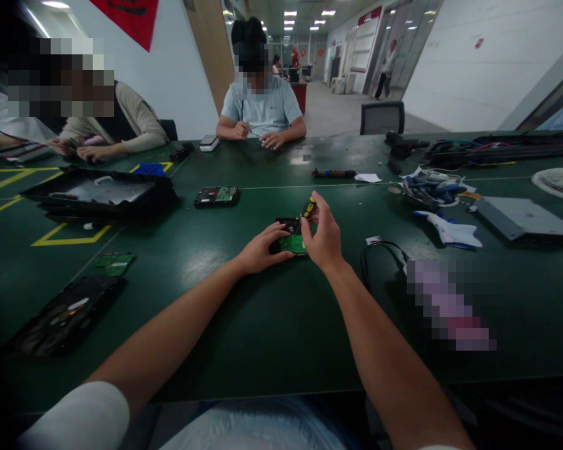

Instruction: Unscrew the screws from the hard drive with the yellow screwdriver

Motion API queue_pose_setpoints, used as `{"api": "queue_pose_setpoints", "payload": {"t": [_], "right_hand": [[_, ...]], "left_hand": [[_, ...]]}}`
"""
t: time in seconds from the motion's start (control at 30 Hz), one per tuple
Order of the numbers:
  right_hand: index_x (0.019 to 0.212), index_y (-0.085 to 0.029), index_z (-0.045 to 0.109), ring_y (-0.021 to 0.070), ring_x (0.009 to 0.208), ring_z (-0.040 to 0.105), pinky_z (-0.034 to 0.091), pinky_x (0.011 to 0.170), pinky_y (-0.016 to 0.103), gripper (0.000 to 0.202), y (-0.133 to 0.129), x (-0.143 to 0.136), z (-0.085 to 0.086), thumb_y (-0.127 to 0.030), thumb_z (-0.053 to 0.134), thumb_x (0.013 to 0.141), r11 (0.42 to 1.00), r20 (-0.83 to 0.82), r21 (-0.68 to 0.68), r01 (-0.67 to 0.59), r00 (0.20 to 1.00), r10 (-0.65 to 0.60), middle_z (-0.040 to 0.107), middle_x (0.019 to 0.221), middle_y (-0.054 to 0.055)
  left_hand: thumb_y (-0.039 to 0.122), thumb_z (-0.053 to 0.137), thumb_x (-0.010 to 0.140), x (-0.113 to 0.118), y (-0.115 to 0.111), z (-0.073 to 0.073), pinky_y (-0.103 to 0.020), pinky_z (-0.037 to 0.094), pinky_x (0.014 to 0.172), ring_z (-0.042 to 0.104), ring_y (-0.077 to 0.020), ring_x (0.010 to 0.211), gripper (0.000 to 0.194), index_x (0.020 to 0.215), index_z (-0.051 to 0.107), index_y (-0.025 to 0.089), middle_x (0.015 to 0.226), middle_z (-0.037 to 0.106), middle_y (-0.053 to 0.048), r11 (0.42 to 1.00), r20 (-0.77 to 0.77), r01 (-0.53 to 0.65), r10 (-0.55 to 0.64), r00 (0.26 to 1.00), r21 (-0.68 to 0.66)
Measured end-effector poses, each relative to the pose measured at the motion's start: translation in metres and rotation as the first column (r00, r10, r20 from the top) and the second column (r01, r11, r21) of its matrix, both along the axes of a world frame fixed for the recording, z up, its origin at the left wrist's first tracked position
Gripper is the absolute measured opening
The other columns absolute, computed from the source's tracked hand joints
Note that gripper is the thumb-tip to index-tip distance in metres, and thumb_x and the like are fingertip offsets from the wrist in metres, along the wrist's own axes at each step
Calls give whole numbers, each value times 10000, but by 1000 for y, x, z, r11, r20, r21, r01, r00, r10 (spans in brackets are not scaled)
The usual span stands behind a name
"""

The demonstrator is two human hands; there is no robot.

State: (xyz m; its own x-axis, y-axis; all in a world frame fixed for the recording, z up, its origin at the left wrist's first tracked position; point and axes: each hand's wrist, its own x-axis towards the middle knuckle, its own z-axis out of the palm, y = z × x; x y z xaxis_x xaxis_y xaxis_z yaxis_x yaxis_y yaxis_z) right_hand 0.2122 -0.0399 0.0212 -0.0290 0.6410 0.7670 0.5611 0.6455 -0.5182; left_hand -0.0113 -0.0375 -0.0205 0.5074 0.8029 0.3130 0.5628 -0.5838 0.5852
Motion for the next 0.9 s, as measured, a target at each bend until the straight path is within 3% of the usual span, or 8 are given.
{"api": "queue_pose_setpoints", "payload": {"t": [0.13, 0.37, 0.53, 0.73, 0.9], "right_hand": [[1573, -324, 403, 258, 991, 723, 669, 883, 481, 657, 0, 1, 0, -356, 648, 964, 1000, 37, 16, 19, 999, -19, 627, 1408, 121], [1595, -293, 338, 239, 991, 743, 665, 896, 445, 677, -1, -1, 0, -284, 599, 971, 1000, 15, 3, 9, 1000, -9, 655, 1388, 126], [1567, -302, 402, 253, 987, 727, 669, 870, 467, 659, 0, -1, 0, -364, 648, 959, 1000, 32, 3, 25, 999, -25, 620, 1423, 127], [1591, -287, 343, 247, 978, 747, 671, 889, 462, 664, -1, -1, 1, -319, 597, 979, 1000, 28, 11, 20, 999, -20, 641, 1402, 137], [1559, -275, 407, 251, 934, 730, 684, 832, 463, 657, 0, 0, 1, -370, 655, 958, 999, 37, 31, 41, 998, -42, 653, 1347, 139]], "left_hand": [[592, 754, 869, 0, 1, -1, -566, 362, 1267, 318, -346, 1592, 661, 1415, 610, 249, 1637, 460, -132, 1000, 7, 0, 0, 1000, -1], [594, 760, 864, 0, 1, -1, -573, 365, 1263, 323, -350, 1589, 669, 1415, 610, 244, 1632, 467, -138, 1000, 3, -5, 5, 1000, 2], [574, 768, 865, 0, 0, 0, -575, 370, 1260, 331, -344, 1586, 654, 1415, 608, 259, 1634, 467, -127, 1000, 4, -6, 6, 1000, 6], [566, 777, 860, 1, -1, 1, -585, 362, 1262, 327, -352, 1588, 656, 1413, 607, 257, 1635, 466, -134, 1000, 9, -11, 11, 1000, 3], [595, 755, 868, 0, 0, 0, -571, 375, 1259, 313, -353, 1593, 675, 1426, 603, 246, 1636, 462, -139, 1000, -9, -6, 6, 1000, 5]]}}
